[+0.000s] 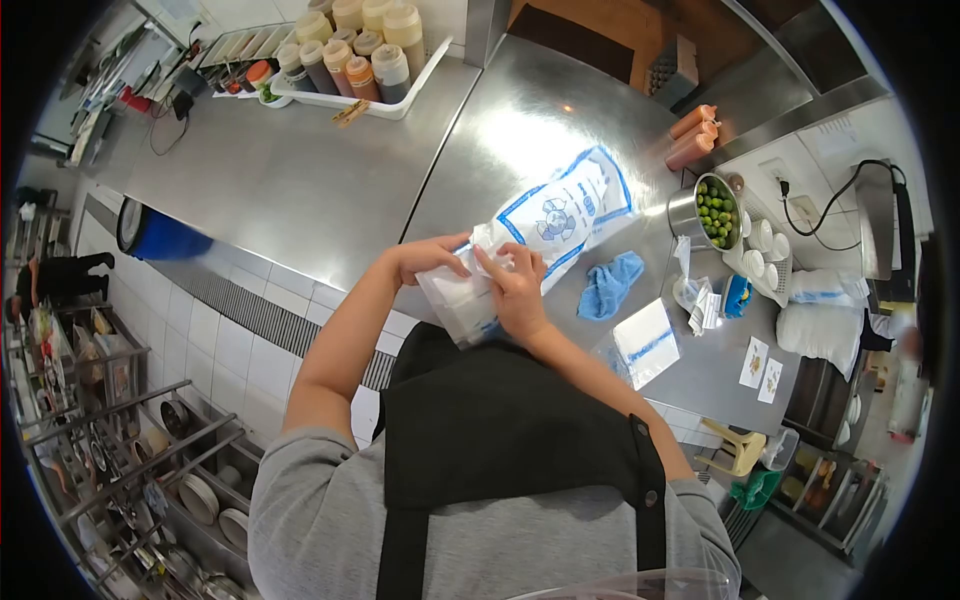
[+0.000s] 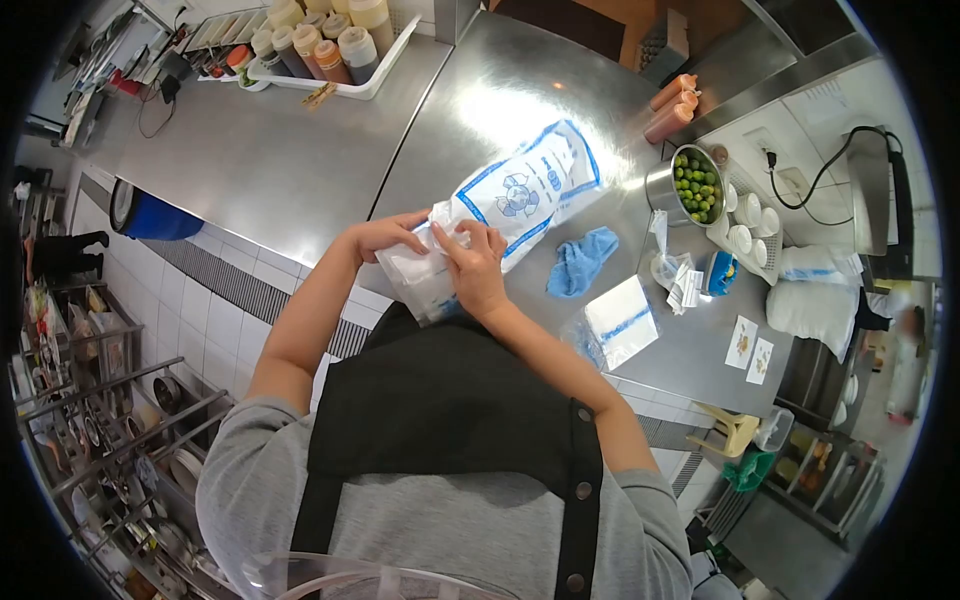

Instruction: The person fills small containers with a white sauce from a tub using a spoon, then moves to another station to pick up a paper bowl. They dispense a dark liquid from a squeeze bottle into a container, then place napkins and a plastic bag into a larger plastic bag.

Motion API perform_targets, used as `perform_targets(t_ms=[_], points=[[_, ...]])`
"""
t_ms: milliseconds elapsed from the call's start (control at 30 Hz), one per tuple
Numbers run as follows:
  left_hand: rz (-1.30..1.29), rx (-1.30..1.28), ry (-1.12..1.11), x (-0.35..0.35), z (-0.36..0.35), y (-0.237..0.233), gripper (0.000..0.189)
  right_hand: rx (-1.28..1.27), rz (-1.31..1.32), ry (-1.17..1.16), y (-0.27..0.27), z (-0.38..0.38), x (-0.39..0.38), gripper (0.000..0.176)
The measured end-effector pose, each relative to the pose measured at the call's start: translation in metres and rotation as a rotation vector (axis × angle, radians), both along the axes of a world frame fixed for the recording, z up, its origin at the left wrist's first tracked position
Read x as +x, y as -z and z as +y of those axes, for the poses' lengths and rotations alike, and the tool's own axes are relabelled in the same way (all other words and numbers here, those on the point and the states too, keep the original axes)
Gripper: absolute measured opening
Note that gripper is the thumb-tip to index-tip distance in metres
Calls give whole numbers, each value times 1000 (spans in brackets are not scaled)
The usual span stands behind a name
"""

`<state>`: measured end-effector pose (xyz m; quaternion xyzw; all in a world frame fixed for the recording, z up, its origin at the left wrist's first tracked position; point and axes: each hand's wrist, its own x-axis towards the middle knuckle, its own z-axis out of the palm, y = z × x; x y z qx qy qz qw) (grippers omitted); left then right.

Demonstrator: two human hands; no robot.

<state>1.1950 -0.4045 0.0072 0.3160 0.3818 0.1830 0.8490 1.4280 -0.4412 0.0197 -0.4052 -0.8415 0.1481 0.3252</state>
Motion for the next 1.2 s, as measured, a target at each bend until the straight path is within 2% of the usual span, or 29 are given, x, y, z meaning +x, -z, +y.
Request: perform_targets(t_ms=[100,133,233,333,367,467,567,600,700,733,800,933,1033,1133,1200], points=[[61,59,-237,-1,-16,8,96,-153,65,17,9,2,10,61],[63,72,-264,1,-19,12,103,-150,146,29,14,4,14,53],[23,215,-404,11,-33,18,103,-311,259,127,30,3,30,36],[-37,248,-457,21,-39,13,96,-335,225,7,15,0,36,19],[-65,252,-479,24,-40,13,93,-302,259,-26,6,3,33,19],[51,251,-278,27,-35,17,71,-232,306,-71,-19,9,18,19],[-50,219,-442,55,-42,3,53,-226,236,-43,-33,9,13,19],[-111,161,-492,60,-42,17,43,-233,213,-59,-36,8,16,19],[-297,22,-768,78,-46,14,36,-347,194,-81,-46,0,25,20],[-323,18,-818,81,-47,13,34,-398,194,-82,-48,-1,29,21],[-382,6,-921,87,-47,10,32,-308,247,34,-55,3,36,20],[-424,181,-846,57,-33,4,40,-272,294,79,-55,22,57,19],[-397,234,-867,47,-25,-21,41,-43,282,-4,-61,34,49,22],[-384,190,-997,50,-11,-11,39,-13,262,-89,-74,42,41,19],[-377,85,-1095,49,-5,3,36,-109,245,-138,-78,40,39,17]])
